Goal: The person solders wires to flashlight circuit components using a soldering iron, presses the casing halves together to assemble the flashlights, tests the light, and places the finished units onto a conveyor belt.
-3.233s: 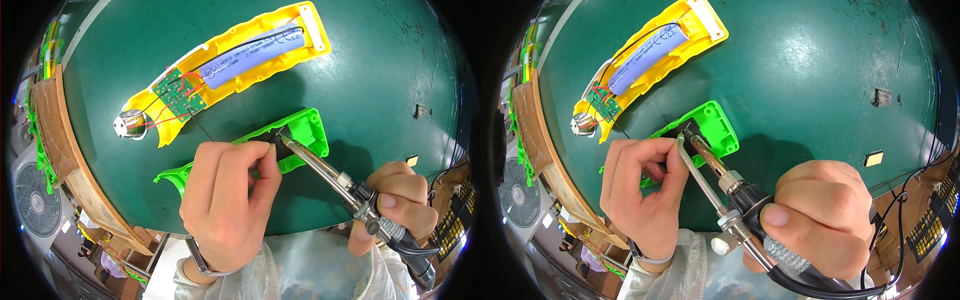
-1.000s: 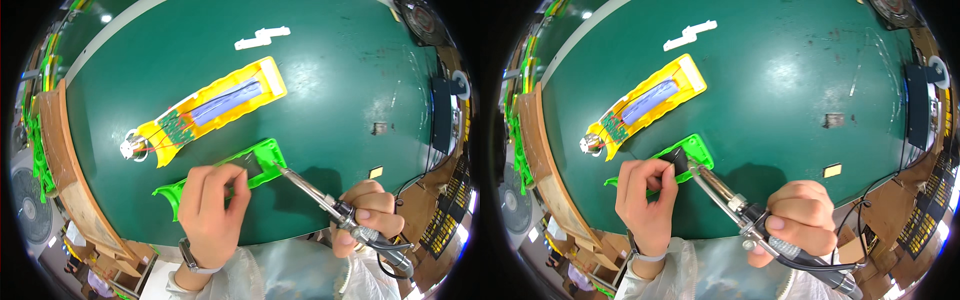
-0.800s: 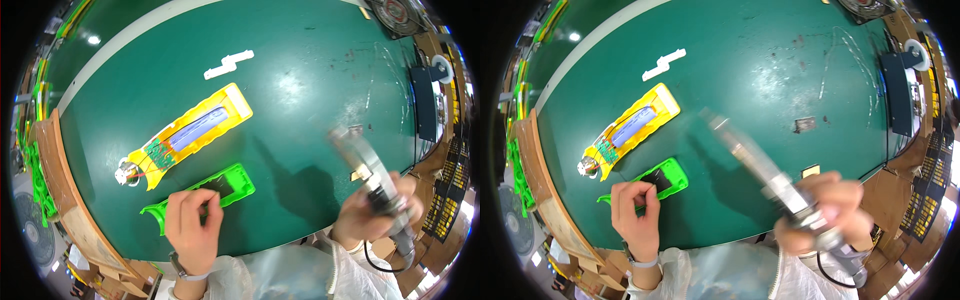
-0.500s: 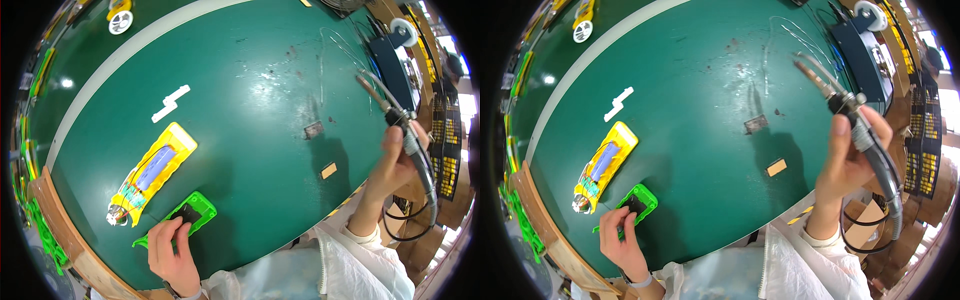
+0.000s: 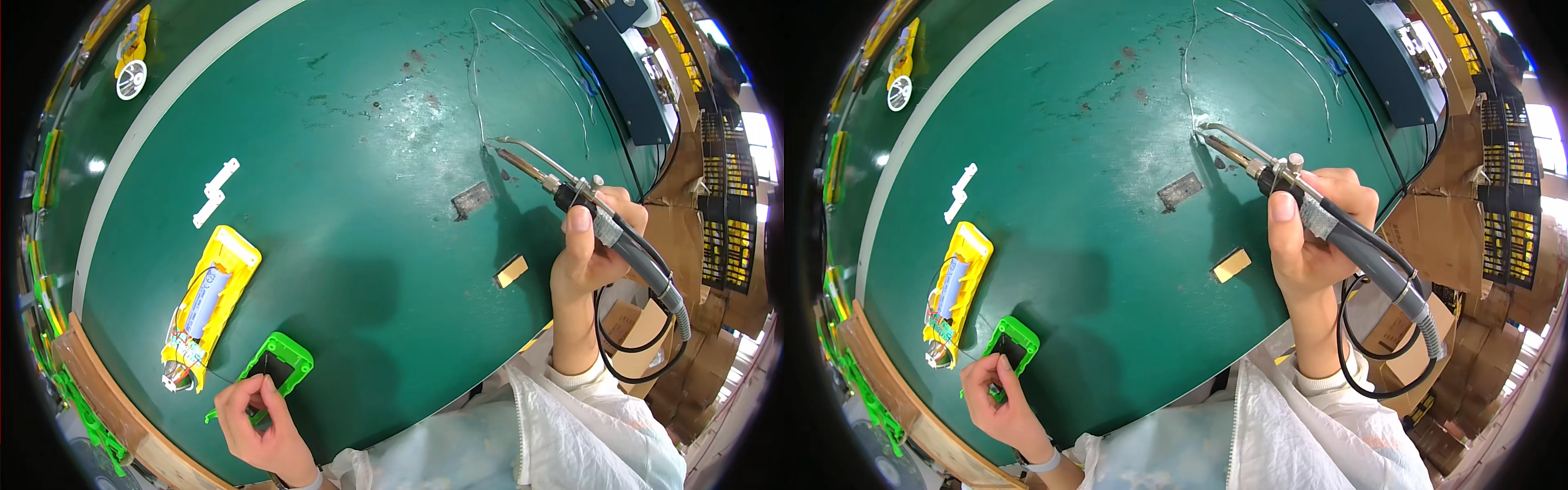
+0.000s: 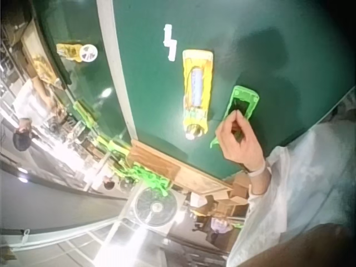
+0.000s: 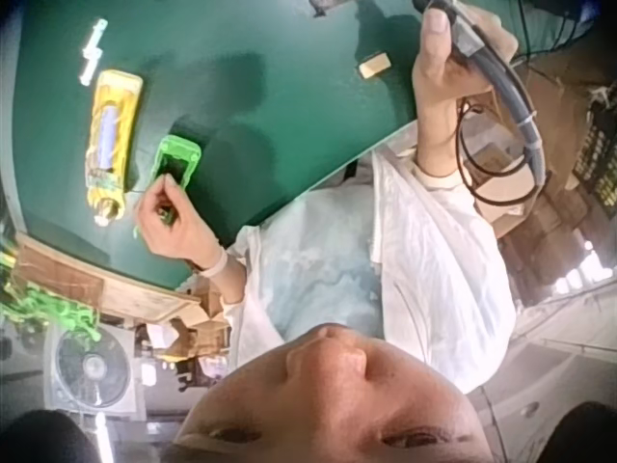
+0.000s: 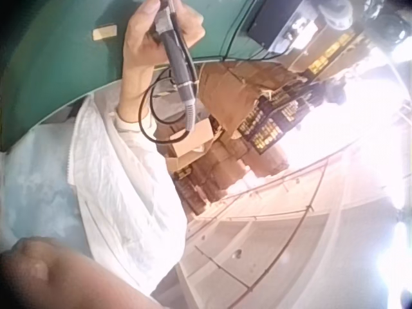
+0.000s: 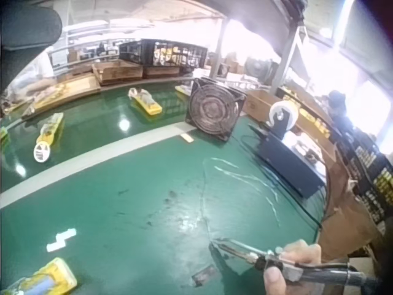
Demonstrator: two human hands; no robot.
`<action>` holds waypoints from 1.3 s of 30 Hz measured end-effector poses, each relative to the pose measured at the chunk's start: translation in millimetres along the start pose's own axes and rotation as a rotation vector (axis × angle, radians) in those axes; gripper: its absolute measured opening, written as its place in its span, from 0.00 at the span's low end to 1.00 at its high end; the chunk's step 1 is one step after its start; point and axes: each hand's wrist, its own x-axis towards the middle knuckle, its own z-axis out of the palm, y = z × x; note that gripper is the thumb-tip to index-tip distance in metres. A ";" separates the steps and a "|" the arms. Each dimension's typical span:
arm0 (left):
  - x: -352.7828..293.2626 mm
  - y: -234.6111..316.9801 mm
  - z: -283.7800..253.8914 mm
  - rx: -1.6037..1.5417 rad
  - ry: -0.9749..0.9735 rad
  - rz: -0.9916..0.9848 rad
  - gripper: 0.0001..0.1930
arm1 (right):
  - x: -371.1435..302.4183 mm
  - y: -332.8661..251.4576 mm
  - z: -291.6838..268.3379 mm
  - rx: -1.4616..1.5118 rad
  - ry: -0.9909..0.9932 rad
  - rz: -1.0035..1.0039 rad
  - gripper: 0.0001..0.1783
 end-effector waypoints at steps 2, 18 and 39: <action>-0.1 0.4 0.1 0.018 0.000 0.004 0.06 | 0.8 0.6 0.2 0.018 0.012 -0.007 0.11; -2.6 5.7 -0.2 0.041 -0.002 -0.022 0.05 | 1.7 6.3 -3.5 0.043 -0.012 -0.033 0.13; 1.9 5.7 1.2 -0.065 0.036 -0.026 0.10 | 1.2 -19.6 -8.2 -0.058 0.115 -0.190 0.17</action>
